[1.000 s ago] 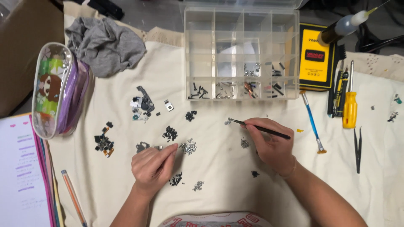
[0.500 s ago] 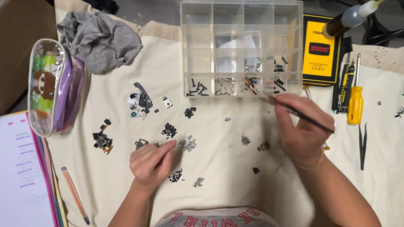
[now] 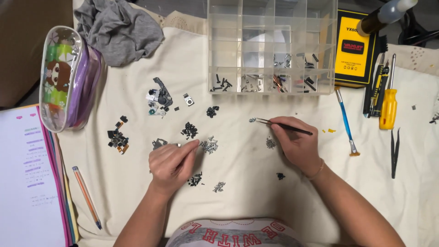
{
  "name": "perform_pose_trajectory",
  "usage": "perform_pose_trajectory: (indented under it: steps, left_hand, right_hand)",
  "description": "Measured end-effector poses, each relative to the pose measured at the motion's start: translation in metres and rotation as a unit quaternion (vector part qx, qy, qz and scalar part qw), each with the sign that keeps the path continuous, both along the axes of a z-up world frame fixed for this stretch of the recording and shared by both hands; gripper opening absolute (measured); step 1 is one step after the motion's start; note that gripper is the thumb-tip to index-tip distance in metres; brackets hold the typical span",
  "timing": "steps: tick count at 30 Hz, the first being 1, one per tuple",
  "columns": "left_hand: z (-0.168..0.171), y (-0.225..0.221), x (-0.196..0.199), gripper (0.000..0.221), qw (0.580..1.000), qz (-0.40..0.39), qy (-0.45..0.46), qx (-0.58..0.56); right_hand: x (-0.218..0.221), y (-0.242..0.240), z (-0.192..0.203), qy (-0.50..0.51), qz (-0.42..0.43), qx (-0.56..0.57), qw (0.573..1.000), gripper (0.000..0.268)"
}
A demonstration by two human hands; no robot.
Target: Sorting small electronic components and screws into a plastic organizer box using tweezers.
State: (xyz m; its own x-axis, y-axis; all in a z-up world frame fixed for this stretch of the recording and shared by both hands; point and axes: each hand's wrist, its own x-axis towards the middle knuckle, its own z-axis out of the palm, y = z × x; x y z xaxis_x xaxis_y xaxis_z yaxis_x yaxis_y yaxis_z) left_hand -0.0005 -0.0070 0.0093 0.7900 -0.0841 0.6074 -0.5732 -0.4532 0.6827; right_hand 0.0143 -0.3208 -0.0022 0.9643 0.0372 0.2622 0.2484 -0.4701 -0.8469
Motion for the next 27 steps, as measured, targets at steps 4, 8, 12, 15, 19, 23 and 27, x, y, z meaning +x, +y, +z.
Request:
perform_pose_trajectory:
  steps: [4, 8, 12, 15, 19, 23, 27]
  left_hand:
    - [0.000, 0.000, -0.001, 0.017, 1.000, 0.006, -0.006, 0.006]
    - [0.000, -0.001, -0.001, 0.017, 1.000, 0.001, 0.007, 0.004]
    - [-0.001, 0.000, -0.001, 0.017, 1.000, 0.004, 0.006, 0.004]
    - [-0.001, 0.000, -0.001, 0.016, 1.000, 0.002, 0.006, 0.004]
    - [-0.004, 0.000, -0.001, 0.017, 1.000, 0.001, 0.002, 0.001]
    - [-0.004, 0.000, -0.003, 0.017, 1.000, 0.004, 0.007, 0.006]
    - [-0.006, 0.001, -0.004, 0.017, 1.000, 0.010, 0.000, 0.006]
  right_hand:
    - [0.000, 0.001, 0.003, -0.002, -0.008, 0.000, 1.000, 0.009]
    - [0.000, 0.005, 0.001, -0.005, -0.004, -0.001, 1.000, 0.008]
    - [0.002, 0.006, -0.004, -0.011, -0.008, -0.017, 1.000, 0.009]
    - [0.002, 0.004, 0.000, -0.006, -0.017, -0.004, 1.000, 0.009]
    - [0.001, -0.005, 0.002, -0.010, -0.032, 0.018, 0.999, 0.007]
    - [-0.001, -0.006, 0.000, 0.004, -0.024, 0.022, 0.999, 0.009]
    - [0.003, 0.002, 0.003, -0.012, -0.004, 0.016, 1.000, 0.009]
